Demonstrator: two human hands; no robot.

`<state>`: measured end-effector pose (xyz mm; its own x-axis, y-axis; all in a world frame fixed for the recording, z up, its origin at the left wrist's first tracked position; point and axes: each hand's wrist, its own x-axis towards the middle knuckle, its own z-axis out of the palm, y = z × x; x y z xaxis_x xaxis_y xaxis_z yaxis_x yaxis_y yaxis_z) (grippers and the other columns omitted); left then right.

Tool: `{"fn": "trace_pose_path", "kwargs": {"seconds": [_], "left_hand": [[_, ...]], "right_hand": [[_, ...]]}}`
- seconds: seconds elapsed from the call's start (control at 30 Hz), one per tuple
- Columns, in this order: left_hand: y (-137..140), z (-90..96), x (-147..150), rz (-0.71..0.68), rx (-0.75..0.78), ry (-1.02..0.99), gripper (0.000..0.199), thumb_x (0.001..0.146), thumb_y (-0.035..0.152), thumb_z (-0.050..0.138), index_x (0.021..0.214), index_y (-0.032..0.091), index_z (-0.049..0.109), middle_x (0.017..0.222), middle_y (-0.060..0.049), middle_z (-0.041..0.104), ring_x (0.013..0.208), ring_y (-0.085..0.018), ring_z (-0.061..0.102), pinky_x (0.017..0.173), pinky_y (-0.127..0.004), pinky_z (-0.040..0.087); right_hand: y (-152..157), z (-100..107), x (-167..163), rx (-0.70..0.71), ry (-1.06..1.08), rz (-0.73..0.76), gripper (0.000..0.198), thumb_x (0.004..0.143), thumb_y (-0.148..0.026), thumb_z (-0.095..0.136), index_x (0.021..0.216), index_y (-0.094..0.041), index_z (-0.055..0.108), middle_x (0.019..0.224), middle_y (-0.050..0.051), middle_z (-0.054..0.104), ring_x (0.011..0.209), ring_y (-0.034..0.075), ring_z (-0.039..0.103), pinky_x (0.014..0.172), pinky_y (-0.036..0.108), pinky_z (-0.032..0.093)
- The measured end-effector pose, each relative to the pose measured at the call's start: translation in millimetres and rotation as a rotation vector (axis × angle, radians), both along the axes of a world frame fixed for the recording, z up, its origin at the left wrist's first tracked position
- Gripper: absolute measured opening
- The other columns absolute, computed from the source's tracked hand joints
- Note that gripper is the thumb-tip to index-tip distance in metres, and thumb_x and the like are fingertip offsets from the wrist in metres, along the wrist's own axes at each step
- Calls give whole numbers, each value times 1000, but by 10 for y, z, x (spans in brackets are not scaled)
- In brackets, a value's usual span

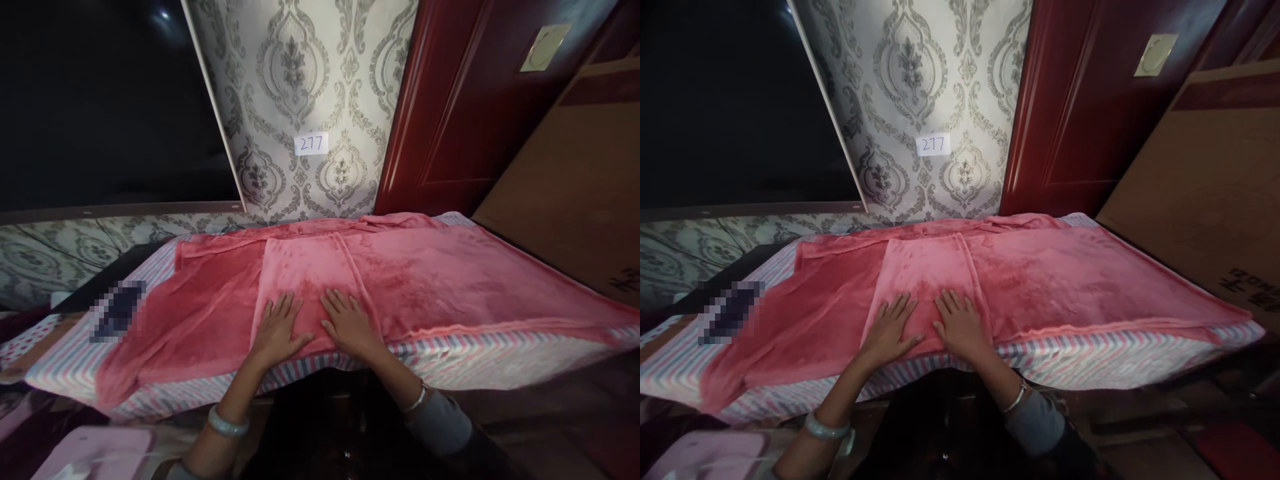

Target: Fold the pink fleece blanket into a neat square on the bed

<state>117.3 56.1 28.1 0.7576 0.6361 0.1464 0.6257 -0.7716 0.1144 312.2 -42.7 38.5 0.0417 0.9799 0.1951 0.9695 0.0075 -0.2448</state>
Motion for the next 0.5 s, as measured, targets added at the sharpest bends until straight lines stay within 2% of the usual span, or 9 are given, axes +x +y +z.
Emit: {"fn": "trace_pose_path", "kwargs": {"seconds": [0.07,0.17,0.5], "left_hand": [[-1,1,-2,1,-6,5,84,87,67,55,155,21,36,163,-16,29,152,-34,23,121,-60,19],[2,6,-3,-7,-6,0,83,87,66,57,155,22,37,163,-15,30,152,-35,24,121,-60,20],[-38,19,11,47,16,0,73,94,59,48,155,19,38,163,-16,30,152,-33,25,121,-59,22]], "right_hand": [[2,-112,23,-50,-1,-7,58,100,-38,38,155,-18,40,162,10,32,151,26,26,122,50,22],[-20,-203,89,-31,-8,-23,59,101,-40,39,154,-17,40,161,10,32,151,26,26,122,49,23],[-52,-150,71,-27,-2,-34,58,102,-43,39,154,-17,41,162,11,30,151,26,25,122,48,23]]}}
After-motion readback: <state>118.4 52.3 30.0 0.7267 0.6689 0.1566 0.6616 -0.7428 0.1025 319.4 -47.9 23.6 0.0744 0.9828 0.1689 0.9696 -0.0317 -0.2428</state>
